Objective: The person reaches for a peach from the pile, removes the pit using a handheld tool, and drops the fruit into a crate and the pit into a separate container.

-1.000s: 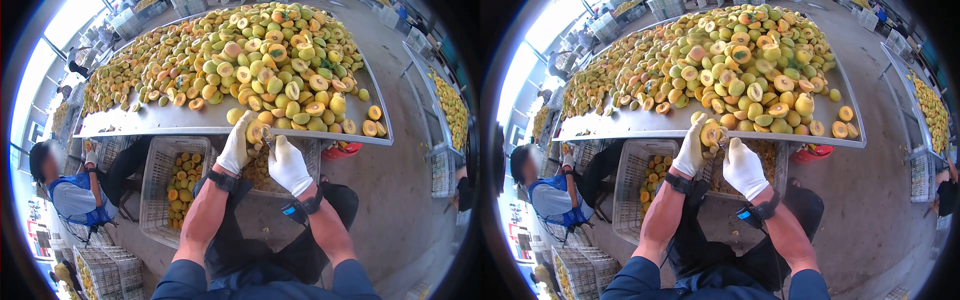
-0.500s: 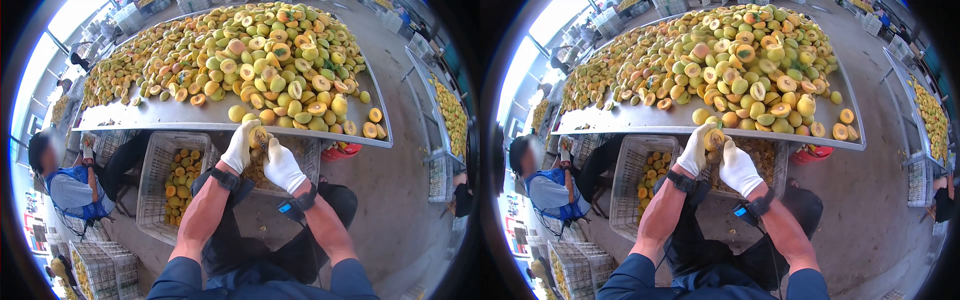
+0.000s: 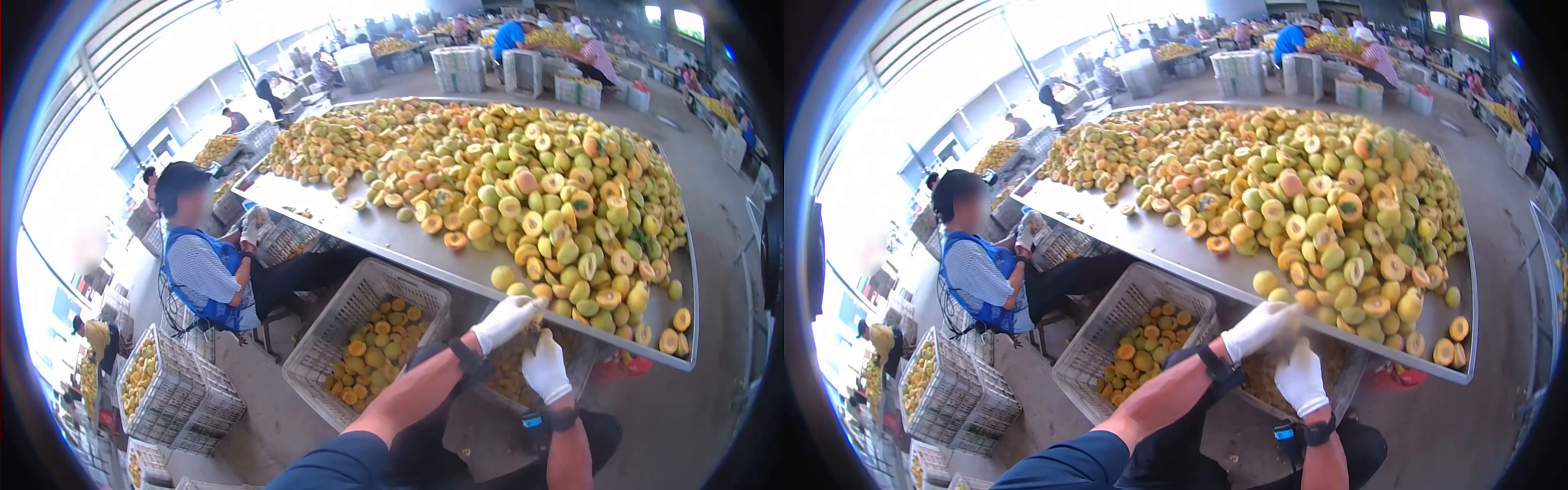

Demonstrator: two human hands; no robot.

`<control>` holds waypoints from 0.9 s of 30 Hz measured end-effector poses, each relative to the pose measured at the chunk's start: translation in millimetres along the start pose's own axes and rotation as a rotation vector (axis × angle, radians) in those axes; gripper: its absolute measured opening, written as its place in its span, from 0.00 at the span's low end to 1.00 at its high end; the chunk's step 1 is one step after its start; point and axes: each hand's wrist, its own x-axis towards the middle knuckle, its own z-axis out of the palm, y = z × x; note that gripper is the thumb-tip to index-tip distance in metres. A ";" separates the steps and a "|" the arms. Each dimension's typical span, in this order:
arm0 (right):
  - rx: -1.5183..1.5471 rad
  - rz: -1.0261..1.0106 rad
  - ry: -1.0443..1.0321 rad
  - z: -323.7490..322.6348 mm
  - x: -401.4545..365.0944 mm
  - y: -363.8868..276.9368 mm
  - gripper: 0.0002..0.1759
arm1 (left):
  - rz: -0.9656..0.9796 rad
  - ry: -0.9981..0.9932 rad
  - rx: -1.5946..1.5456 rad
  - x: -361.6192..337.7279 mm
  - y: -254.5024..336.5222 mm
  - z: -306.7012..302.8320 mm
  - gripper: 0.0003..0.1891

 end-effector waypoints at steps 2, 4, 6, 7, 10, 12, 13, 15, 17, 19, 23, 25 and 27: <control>0.045 -0.004 0.011 2.0 0.9 -10.0 0.14 | 0.078 0.107 -0.049 -12.9 11.4 10.8 0.18; 0.092 0.003 0.022 7.2 1.3 -13.4 0.16 | 0.014 0.190 -0.254 -17.9 19.6 17.9 0.14; 0.032 0.015 -0.002 12.3 5.9 -14.5 0.16 | -0.030 0.238 -0.380 -13.1 13.1 18.5 0.13; -0.016 0.029 -0.018 14.7 7.8 -14.5 0.17 | -0.076 0.283 -0.490 -10.7 10.2 17.7 0.11; 0.072 0.000 -0.043 14.8 8.9 -14.3 0.18 | -0.071 0.299 -0.415 -9.1 10.4 15.9 0.09; 0.132 -0.003 -0.056 16.2 8.9 -11.8 0.18 | -0.025 0.307 -0.377 -16.3 18.8 16.9 0.09; 0.237 -0.065 -0.068 19.0 9.2 -8.5 0.19 | 0.052 0.259 -0.451 -20.9 23.7 18.6 0.09; 0.343 -0.123 -0.084 20.6 8.6 -4.7 0.19 | 0.125 0.212 -0.527 -21.7 26.5 14.2 0.09; 0.378 -0.083 -0.102 17.5 8.4 -7.0 0.19 | 0.079 0.014 -0.435 -14.7 23.7 4.2 0.12; 0.467 -0.086 -0.181 18.0 12.4 5.3 0.17 | 0.022 -0.067 -0.500 -10.9 28.6 -0.6 0.11; 0.696 0.134 -0.372 -12.0 5.5 -22.9 0.09 | 0.299 -0.077 -0.305 -3.4 16.0 -1.2 0.09; 0.847 0.364 -0.402 -21.9 4.8 -39.3 0.05 | 0.231 -0.099 -0.347 -0.9 10.0 -1.7 0.10; 0.658 0.298 -0.382 -16.3 8.1 -32.7 0.06 | -0.159 -0.029 -0.665 -4.4 21.7 2.9 0.10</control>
